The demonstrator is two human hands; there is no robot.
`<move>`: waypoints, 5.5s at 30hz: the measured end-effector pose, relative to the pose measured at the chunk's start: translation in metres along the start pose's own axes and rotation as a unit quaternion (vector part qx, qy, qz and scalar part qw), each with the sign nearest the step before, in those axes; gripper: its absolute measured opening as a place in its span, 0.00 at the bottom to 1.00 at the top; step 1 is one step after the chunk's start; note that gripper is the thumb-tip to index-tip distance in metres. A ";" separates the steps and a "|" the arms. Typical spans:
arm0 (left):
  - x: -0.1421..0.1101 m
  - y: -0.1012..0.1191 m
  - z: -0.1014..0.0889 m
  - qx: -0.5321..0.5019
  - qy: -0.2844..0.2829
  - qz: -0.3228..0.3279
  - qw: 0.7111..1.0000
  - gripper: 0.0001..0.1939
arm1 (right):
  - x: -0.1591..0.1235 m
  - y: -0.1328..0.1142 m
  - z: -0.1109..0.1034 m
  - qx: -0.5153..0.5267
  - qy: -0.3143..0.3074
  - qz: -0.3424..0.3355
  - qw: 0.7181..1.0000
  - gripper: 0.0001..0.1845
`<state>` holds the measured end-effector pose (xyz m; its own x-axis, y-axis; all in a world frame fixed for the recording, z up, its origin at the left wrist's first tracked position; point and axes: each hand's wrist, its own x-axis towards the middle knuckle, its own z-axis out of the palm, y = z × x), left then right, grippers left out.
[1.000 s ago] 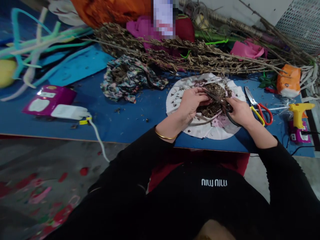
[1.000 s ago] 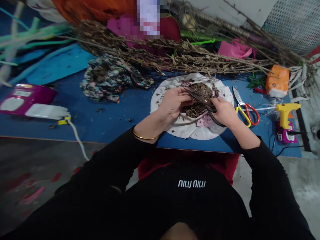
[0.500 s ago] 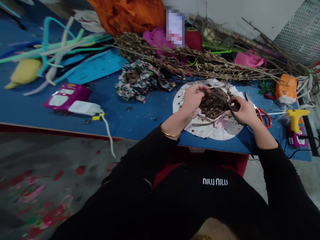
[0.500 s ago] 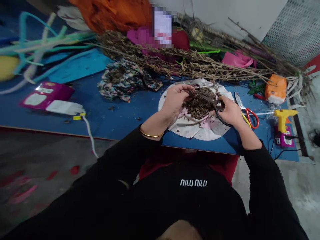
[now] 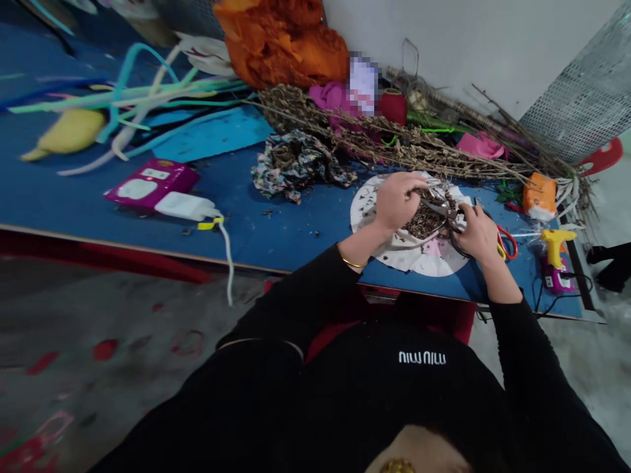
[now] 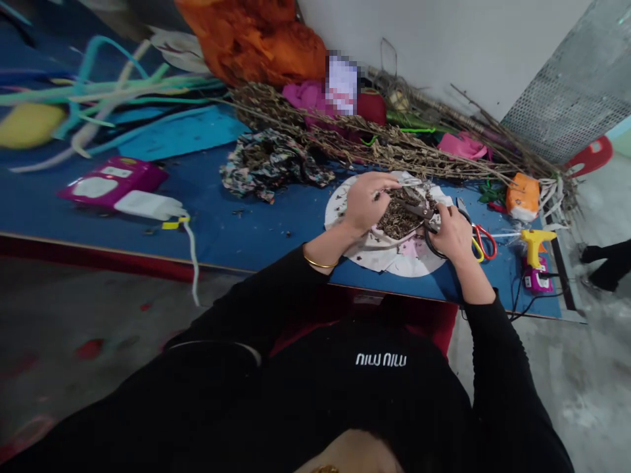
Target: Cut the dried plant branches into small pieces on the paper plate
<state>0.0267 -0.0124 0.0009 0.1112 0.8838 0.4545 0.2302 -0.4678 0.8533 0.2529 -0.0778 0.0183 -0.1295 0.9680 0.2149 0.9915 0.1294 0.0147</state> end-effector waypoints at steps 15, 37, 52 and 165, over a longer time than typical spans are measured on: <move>0.003 -0.007 0.009 0.255 -0.138 0.016 0.957 0.18 | -0.032 0.014 0.002 0.076 -0.014 0.146 0.986 0.36; 0.002 -0.004 0.007 0.258 -0.139 0.011 0.956 0.13 | 0.177 0.039 0.007 -0.111 0.039 -0.003 0.993 0.21; 0.002 -0.013 0.009 0.253 -0.135 -0.001 0.958 0.13 | 0.157 0.064 0.003 -0.044 0.205 0.049 0.977 0.19; 0.022 0.011 -0.053 0.224 -0.089 -0.074 0.968 0.15 | 0.070 -0.004 -0.003 0.066 0.254 -0.171 0.950 0.22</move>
<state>-0.0198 0.0013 0.0340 0.2006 0.9471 0.2506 0.6479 -0.3201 0.6912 0.2402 -0.0114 0.0363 -0.3869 0.6411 0.6627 0.8783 0.4752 0.0530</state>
